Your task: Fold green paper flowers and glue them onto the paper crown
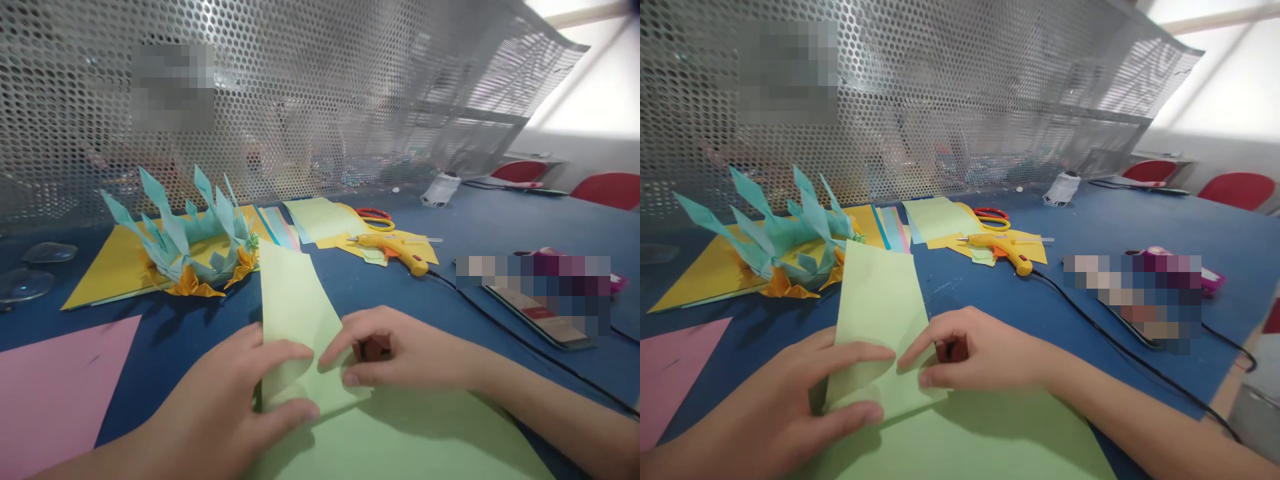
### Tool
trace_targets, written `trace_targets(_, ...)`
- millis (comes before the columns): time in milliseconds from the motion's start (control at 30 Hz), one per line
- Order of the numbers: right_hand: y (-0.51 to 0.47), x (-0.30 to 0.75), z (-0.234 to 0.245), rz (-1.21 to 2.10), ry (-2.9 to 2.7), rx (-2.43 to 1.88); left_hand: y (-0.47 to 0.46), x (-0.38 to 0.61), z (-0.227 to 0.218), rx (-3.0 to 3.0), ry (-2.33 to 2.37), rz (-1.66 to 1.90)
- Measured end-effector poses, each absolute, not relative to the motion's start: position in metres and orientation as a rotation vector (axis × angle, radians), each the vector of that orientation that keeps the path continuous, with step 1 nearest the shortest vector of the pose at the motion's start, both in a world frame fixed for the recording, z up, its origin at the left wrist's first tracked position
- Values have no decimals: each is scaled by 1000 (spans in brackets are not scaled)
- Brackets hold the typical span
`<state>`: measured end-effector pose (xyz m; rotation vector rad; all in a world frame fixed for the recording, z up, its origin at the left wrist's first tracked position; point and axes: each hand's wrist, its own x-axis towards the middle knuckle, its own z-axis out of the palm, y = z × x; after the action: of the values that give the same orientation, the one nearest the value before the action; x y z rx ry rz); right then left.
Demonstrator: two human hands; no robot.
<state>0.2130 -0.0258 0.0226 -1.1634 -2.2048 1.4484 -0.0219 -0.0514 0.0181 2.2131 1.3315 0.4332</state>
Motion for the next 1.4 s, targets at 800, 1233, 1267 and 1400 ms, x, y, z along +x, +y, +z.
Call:
trace_targets(800, -38, 217, 3, 780, -2371, -937, -48, -25, -2, 2519, 1098, 456)
trace_targets(1233, -54, 220, 3, 113, -2493, -988, -46, -27, -5, 2567, 1124, 262)
trace_targets(1267, -52, 220, 5, 175, -2567, -912, -47, -27, -6, 2567, 1130, 289)
trace_targets(1400, -45, 218, 11, 350, -2743, -654, -46, -25, -3, 2564, 1131, 331)
